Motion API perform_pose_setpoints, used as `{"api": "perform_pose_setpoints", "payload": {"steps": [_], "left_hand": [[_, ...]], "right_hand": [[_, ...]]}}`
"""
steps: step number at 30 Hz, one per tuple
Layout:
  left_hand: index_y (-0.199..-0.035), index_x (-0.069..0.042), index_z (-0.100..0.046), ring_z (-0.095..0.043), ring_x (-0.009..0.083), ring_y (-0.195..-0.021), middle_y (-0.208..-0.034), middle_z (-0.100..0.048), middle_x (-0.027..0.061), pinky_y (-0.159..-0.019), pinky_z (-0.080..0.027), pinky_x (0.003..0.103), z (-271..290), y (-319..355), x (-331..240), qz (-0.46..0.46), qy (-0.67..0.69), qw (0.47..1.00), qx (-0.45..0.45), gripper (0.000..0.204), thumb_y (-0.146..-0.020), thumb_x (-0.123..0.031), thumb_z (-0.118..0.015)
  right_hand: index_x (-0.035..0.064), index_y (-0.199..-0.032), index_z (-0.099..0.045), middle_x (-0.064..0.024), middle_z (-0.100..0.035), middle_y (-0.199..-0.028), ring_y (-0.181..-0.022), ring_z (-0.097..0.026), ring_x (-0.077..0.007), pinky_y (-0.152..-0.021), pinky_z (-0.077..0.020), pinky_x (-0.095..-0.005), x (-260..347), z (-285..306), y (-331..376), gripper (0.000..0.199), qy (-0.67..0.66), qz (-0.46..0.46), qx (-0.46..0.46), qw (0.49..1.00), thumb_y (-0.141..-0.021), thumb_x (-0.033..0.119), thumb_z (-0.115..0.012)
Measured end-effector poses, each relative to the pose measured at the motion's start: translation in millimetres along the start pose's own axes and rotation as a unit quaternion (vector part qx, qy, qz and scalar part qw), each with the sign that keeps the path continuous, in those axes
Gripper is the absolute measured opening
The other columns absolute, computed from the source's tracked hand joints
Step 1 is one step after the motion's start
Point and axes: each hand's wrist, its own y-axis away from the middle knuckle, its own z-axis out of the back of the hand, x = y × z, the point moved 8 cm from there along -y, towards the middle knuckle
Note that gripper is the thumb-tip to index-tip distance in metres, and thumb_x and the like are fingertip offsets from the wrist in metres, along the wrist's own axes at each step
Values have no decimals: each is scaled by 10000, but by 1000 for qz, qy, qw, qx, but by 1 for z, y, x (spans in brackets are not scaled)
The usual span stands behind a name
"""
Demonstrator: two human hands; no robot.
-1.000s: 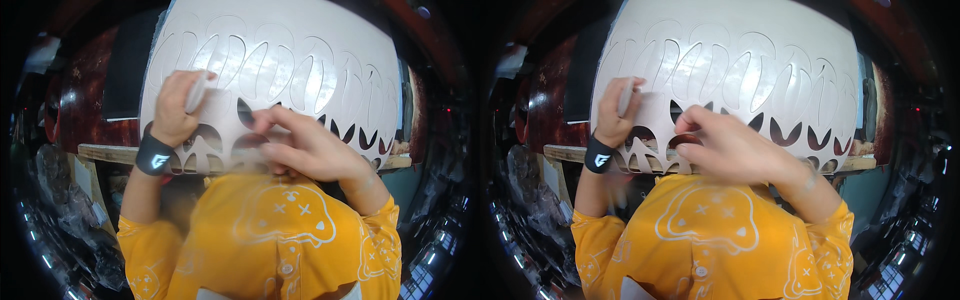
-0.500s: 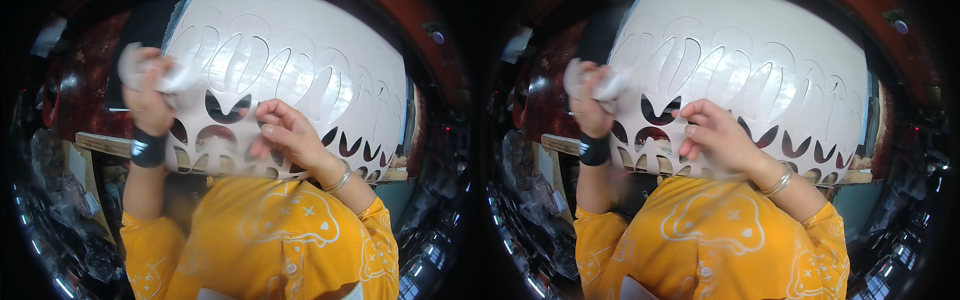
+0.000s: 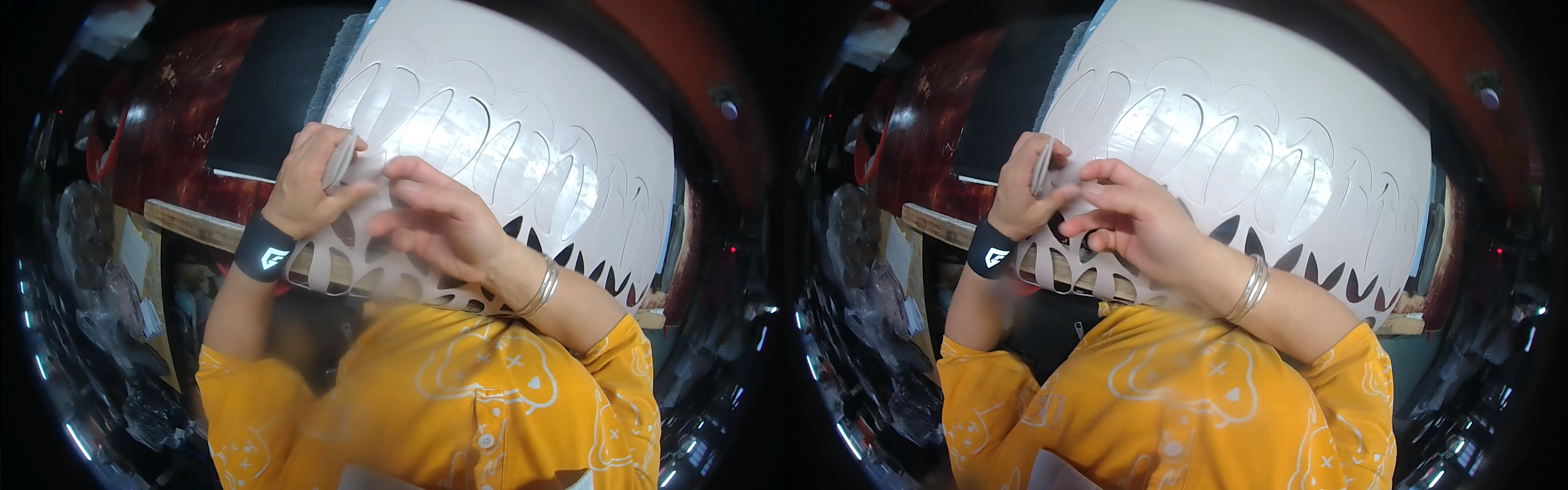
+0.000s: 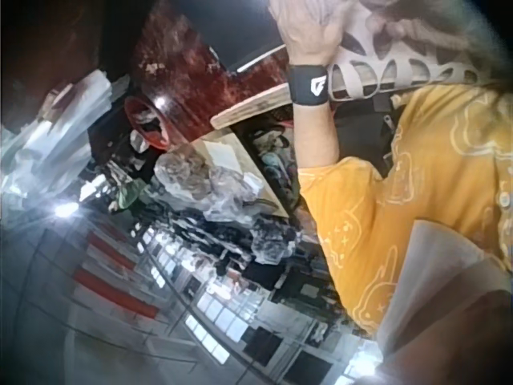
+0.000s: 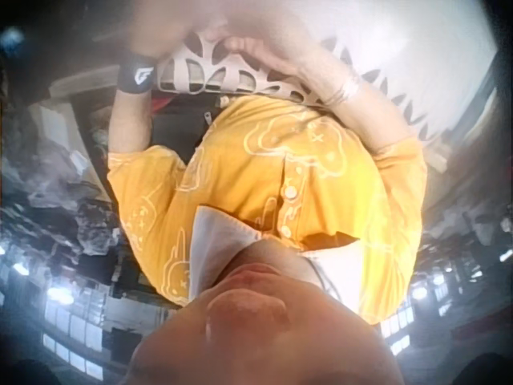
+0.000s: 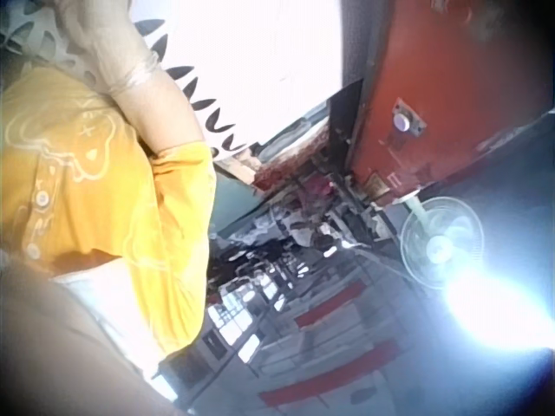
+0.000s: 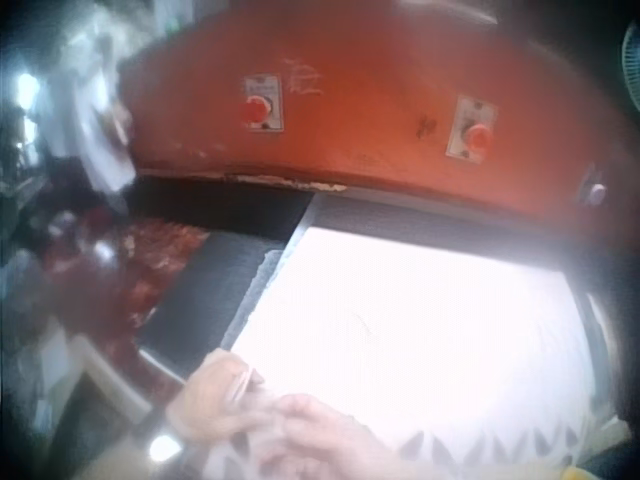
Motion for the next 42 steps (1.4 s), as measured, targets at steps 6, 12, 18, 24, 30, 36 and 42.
{"api": "perform_pose_setpoints", "payload": {"steps": [6, 12, 18, 24, 30, 36, 42], "left_hand": [[-974, -38, -612, -528, 327, -877, -898, -579, 111, -814, -417, 395, -3, -4, -10, -89, -70, 993, 25, 394, -681, -240, -780], [-998, -10, -627, -602, 178, -801, -874, -647, 73, -739, -454, 266, 15, 1, 17, 55, 139, 983, -107, 194, -898, -175, -602], [-976, 20, -638, -557, 71, -826, -889, -651, 29, -754, -447, 221, 16, 15, 30, 142, 323, 910, -217, 260, -932, -232, -588], [-987, 4, -650, -570, 77, -827, -886, -659, 41, -753, -449, 230, 16, 15, 36, 178, 341, 894, -228, 238, -918, -215, -587], [-950, -43, -653, -612, 298, -818, -864, -643, 128, -763, -473, 358, 5, -2, -9, 24, -65, 997, -24, 213, -791, -180, -691], [-874, -49, -640, -576, 323, -760, -793, -603, 130, -713, -456, 415, 0, -1, -20, -38, -172, 983, -55, 149, -770, -144, -688], [-894, -21, -650, -605, 301, -662, -723, -623, 124, -654, -490, 360, 4, 22, 16, 97, 53, 957, -267, 99, -862, -110, -622]], "right_hand": [[96, -1107, -464, -78, -566, -1069, -737, -631, -179, -640, -489, -256, -1, -2, 2, 183, -79, 38, 55, 995, -943, 161, -509], [56, -1024, -432, -68, -603, -874, -697, -604, -104, -596, -471, -225, 4, 4, 7, 149, 209, 44, -38, 976, -914, 29, -528], [80, -930, -420, 15, -526, -822, -664, -527, -36, -564, -411, -173, 5, 5, 9, 186, 333, 47, -80, 938, -890, 23, -593], [83, -917, -418, 63, -447, -800, -645, -436, 7, -543, -365, -152, 15, 13, 10, 197, 448, 90, -89, 885, -883, 9, -597], [34, -1074, -461, -75, -621, -937, -751, -609, -106, -651, -492, -233, 14, -21, 25, 191, 550, -7, -54, 834, -906, 45, -551], [58, -1283, -491, -211, -634, -1086, -921, -661, -305, -821, -510, -343, 86, -75, 38, 435, 772, 234, -110, 580, -865, 128, -590], [154, -1360, -462, -174, -387, -1438, -1371, -284, -353, -1124, -177, -480, 73, -17, -22, 476, 856, 292, -142, 402, -913, 318, -491]]}}
